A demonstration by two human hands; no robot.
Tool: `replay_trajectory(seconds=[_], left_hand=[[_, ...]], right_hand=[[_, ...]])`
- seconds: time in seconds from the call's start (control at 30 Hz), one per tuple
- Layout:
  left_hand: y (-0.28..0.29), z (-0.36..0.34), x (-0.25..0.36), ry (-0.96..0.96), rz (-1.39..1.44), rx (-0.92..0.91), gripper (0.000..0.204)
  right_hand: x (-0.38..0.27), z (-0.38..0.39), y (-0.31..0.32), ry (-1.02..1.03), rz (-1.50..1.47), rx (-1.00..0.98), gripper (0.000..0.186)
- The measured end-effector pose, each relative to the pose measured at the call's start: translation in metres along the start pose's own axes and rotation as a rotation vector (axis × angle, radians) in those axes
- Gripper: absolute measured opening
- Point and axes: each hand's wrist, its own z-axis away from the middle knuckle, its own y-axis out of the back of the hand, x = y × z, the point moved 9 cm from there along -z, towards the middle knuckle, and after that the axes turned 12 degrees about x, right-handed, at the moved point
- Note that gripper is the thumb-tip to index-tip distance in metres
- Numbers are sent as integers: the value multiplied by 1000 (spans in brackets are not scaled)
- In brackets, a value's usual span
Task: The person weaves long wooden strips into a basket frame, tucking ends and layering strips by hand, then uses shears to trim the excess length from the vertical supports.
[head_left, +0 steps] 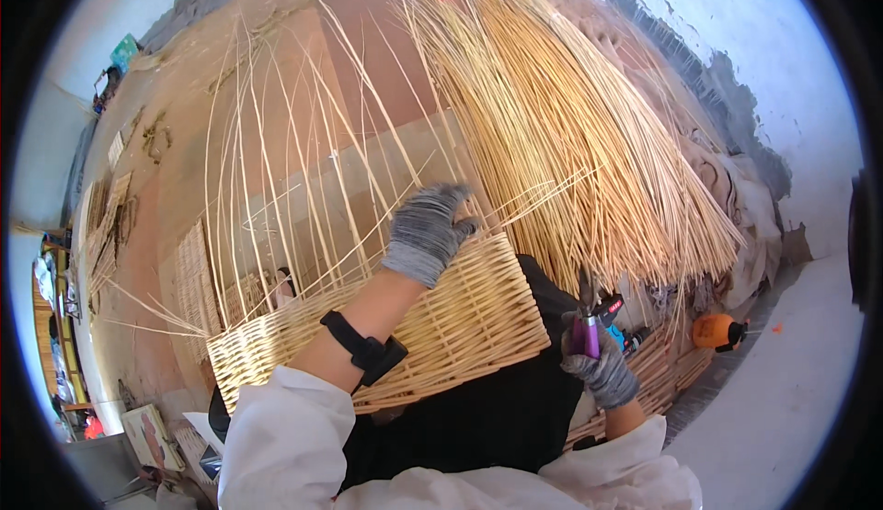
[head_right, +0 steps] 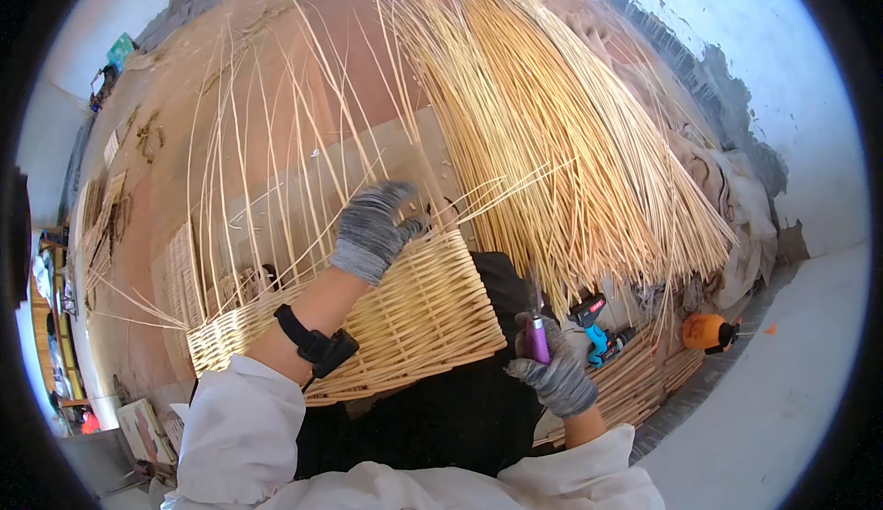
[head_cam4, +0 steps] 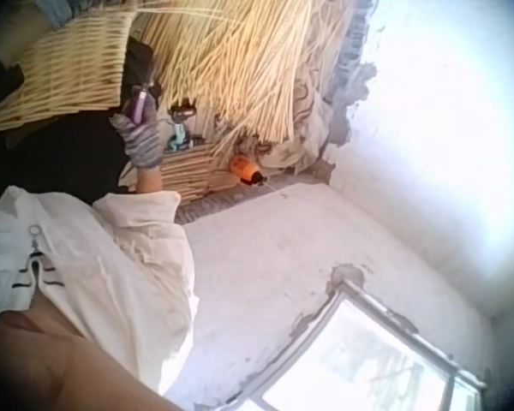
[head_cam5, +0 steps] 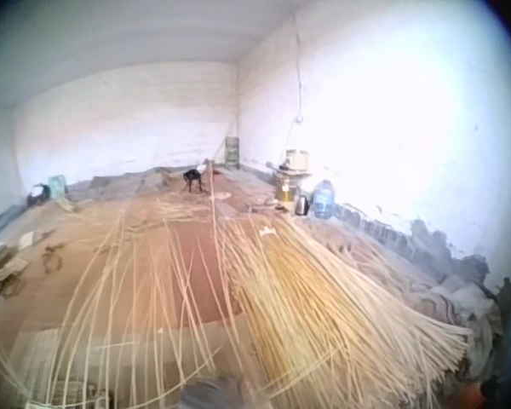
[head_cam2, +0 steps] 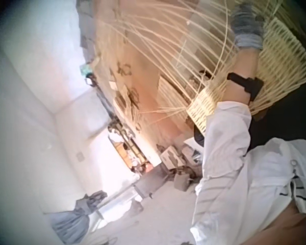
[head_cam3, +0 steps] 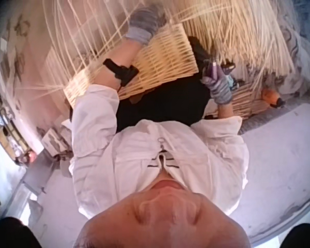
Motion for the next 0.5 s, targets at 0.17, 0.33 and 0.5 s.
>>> replay_trajectory(seconds=[0.17,0.33,0.5], left_hand=[[-39,-24,-22,262,63,-303,58],[-89,-9,-19,153,-150,-787,33],[-75,-17,-36,373,-22,-773,39]], right_hand=[[8,-12,-5,-95,-49,18,69],[-10,-19,-9,18,357,-7,73],[-22,-21,-19,59,382,-49,78]])
